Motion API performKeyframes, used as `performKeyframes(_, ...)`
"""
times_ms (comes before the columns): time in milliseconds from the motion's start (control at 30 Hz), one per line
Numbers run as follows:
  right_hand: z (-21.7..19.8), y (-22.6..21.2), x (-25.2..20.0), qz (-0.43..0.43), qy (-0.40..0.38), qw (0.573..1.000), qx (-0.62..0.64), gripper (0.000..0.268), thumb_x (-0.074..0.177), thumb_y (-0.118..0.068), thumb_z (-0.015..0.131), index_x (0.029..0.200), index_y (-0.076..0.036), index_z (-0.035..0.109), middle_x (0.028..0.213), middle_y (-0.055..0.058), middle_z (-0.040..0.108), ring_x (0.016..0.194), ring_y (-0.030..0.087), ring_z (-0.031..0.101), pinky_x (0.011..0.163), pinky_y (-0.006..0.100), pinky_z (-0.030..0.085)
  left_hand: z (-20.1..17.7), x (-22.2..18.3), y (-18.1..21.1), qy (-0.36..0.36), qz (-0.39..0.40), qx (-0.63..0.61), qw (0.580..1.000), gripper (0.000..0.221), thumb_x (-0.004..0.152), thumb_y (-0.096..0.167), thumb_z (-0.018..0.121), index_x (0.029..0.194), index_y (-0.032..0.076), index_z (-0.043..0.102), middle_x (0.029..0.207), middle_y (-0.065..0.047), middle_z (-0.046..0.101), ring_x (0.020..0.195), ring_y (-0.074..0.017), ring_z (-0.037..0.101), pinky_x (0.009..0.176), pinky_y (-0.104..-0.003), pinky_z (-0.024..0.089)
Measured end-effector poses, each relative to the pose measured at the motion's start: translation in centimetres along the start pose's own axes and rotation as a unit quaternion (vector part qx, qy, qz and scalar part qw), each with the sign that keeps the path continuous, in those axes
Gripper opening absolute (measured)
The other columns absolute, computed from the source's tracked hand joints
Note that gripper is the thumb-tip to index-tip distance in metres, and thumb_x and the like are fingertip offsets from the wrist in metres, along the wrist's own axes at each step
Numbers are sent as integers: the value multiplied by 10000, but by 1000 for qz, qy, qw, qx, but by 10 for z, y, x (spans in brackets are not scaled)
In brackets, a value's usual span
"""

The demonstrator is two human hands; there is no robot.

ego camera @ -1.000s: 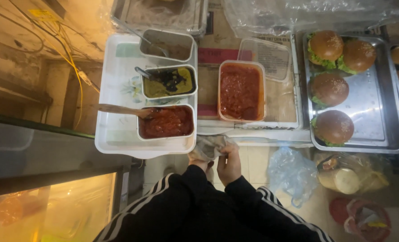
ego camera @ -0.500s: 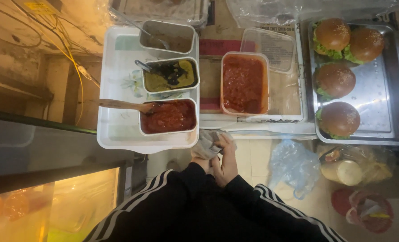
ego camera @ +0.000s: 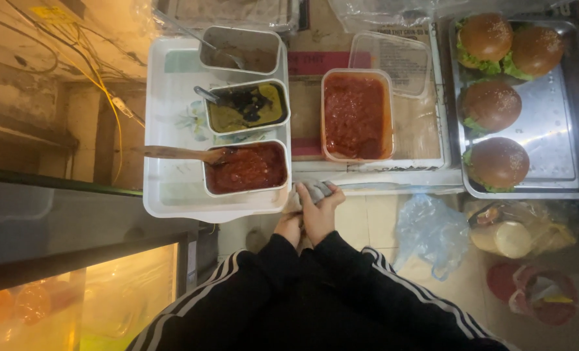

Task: Preparing and checking various sauces in containers, including opening lids and stirring with spoons and brushes at a bakery workstation.

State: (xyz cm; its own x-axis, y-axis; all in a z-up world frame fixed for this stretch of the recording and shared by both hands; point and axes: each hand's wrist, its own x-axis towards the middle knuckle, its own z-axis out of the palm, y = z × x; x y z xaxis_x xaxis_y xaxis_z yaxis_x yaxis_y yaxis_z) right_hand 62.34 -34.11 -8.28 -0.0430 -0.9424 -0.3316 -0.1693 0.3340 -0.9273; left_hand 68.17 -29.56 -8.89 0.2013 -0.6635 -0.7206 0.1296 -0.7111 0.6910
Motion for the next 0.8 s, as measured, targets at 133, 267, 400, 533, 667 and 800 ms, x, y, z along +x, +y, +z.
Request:
performKeyframes(133,8,28,31,-44,46,997,-37,815,871,-278,930,1336,-129,277,1202,129,479,1168,306,526,1086,408,395,14,35,-22,17,-123,-320,939,501,873,129,779,1365,102,688,1281,-117,740,1229,-333,671,1025,-493,555)
performKeyframes(267,11,39,31,-40,61,996,-43,762,864,-242,932,1294,-145,310,1137,102,489,1130,290,551,1062,409,410,10,42,-49,77,-181,-416,888,561,882,58,812,1416,34,640,1361,-190,695,1269,-378,658,1001,-561,566)
performKeyframes(400,8,26,19,15,53,988,146,489,962,-91,777,1227,-183,376,971,-34,504,939,155,597,896,271,491,-10,32,-56,-58,-163,-509,843,264,826,179,714,1085,136,735,1227,-56,632,1290,-327,554,1150,-503,399)
performKeyframes(533,-4,3,9,121,54,949,287,289,994,-111,744,1063,-224,487,900,-17,664,837,194,704,673,304,568,-18,2,-18,-104,-178,-487,849,247,867,277,746,1092,175,754,1205,-50,667,1226,-318,588,1131,-473,417)
performKeyframes(667,-41,62,45,207,63,931,295,303,954,-124,733,1167,-270,575,1040,49,747,947,256,745,759,415,616,-21,-16,0,-129,-167,-457,864,290,882,296,777,1133,163,718,1137,-44,680,1106,-289,612,1011,-449,484)
performKeyframes(800,-61,99,40,146,73,968,190,344,916,-31,764,1126,-187,541,1046,71,715,941,271,712,748,422,592,-22,7,-49,-161,-195,-385,888,379,909,389,763,1251,229,721,1197,38,691,1081,-208,601,1006,-363,502)
